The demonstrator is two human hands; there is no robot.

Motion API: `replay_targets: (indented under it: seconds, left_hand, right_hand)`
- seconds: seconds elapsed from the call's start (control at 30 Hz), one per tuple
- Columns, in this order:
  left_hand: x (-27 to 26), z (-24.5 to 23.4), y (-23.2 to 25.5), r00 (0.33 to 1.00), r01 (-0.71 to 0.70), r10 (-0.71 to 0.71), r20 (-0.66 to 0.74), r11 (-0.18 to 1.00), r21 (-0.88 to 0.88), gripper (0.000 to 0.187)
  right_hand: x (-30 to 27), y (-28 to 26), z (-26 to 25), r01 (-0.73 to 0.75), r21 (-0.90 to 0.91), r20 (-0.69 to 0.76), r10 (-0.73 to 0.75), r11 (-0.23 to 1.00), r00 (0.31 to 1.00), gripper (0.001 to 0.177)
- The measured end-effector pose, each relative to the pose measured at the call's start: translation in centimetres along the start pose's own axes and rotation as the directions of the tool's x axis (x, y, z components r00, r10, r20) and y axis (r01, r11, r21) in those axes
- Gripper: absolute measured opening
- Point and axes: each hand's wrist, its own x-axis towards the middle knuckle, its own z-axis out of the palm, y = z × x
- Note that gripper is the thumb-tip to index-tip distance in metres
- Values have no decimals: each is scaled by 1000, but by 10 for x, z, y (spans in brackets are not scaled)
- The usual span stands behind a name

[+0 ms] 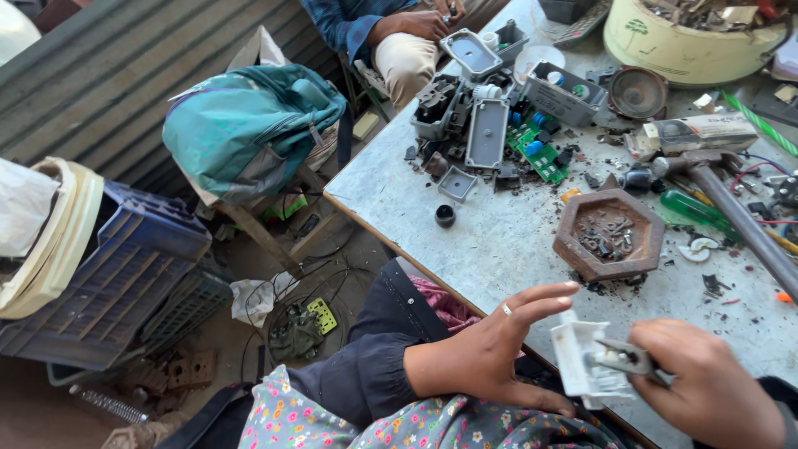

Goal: The person uses pliers and a hammer to disassemble a white plastic electrical component. They repeatedly grip and pull internal parts, then strike the component with a hammer to remove a pin, continuing to extract pieces with pliers.

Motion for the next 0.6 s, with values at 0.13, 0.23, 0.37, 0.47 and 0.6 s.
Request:
replay_targets:
  seconds: [0.13, 0.23, 0.37, 0.47, 0.6]
  left_hand:
    - [5, 9, -10, 999, -41, 40, -28, 999, -9, 109]
    - [10, 24, -17, 991, -100, 97, -93, 995, -21, 110]
    - [15, 36, -18, 977, -121, 126, -170, 992, 37, 113]
    - [16, 45, -22, 973, -111, 125, -195, 991, 80, 114]
    - [17, 55, -26, 972, -66, 66, -225, 998, 9, 108]
  right_hand:
    - [5, -15, 5, -93, 52, 114, 87, 994, 990, 39]
    - [9, -26, 1, -137, 102, 92, 128, 985, 987, 43]
    - [18, -37, -5, -243, 74, 123, 233, 967, 965, 41]
    - [17, -43, -4, -231, 68, 93, 224, 971, 970, 43]
    - [18, -49, -9, -137, 74, -18, 139, 988, 990, 43]
